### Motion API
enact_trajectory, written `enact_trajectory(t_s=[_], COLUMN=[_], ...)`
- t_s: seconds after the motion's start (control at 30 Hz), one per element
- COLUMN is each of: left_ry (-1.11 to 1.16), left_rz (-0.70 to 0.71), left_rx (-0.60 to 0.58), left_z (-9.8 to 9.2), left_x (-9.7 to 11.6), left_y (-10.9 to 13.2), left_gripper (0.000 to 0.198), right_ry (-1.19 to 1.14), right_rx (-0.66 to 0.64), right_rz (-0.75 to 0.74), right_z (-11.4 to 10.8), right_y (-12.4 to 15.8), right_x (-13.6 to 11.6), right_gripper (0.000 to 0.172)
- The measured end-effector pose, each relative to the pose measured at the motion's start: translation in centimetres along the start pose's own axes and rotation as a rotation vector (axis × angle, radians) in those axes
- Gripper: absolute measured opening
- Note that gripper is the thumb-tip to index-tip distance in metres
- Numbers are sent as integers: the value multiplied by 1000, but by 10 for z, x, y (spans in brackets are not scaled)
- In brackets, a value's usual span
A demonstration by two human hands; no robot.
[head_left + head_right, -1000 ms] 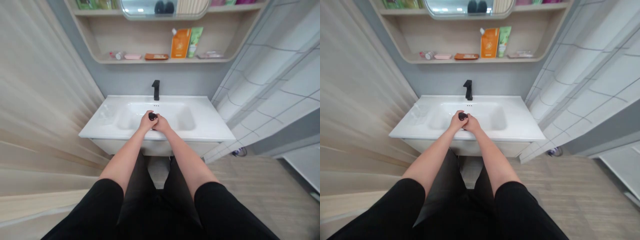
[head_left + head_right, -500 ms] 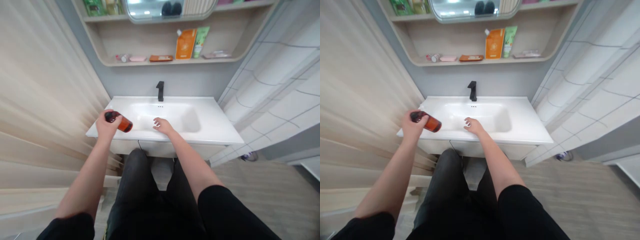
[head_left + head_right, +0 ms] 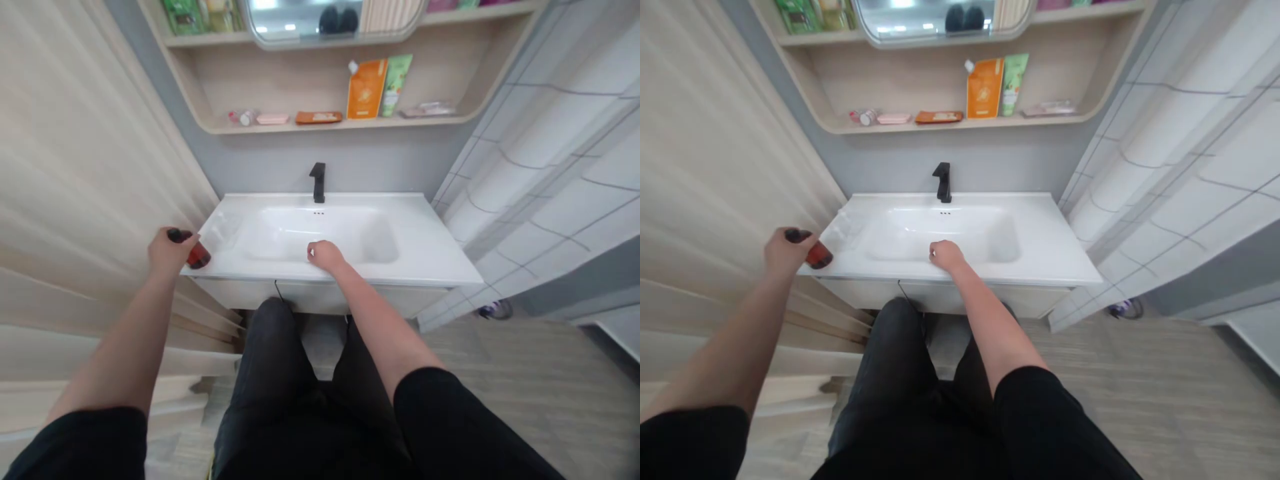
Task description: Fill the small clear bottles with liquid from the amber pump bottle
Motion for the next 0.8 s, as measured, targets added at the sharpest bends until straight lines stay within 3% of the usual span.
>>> enact_trajectory(t_s=[0.1, 0.2, 0.37, 0.47, 0.57, 0.7, 0.8], left_ry=[-7, 23, 25, -49, -247, -680, -818], left_rz=[-47, -23, 298, 395, 367, 285, 335], left_rx=[-32, -46, 40, -127, -312, -545, -606], left_z=[13, 14, -2, 8, 33, 56, 61], left_x=[-1, 3, 42, 72, 87, 80, 76], left_y=[-10, -12, 3, 2, -14, -37, -38], left_gripper=[50, 53, 36, 26, 21, 26, 38], right_ry=[21, 6, -8, 7, 45, 96, 106], right_rx=[-4, -6, -7, -14, -25, -44, -46], right_rz=[-4, 9, 11, 9, 19, 25, 22], right_z=[1, 0, -2, -3, -5, -7, -7], right_y=[0, 1, 2, 3, 5, 8, 7], right_x=[-1, -1, -2, -3, -5, -8, -7], right_gripper=[22, 21, 20, 20, 23, 27, 27])
Point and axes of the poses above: each hand's wrist, its own y-axis away from the middle knuckle, its own z-axis out of the palm, x = y × z, the point moved 1 cm from there along -y, towards the middle knuckle, and after that the axes turned 9 degrees about -x, right-handed, at the moved point
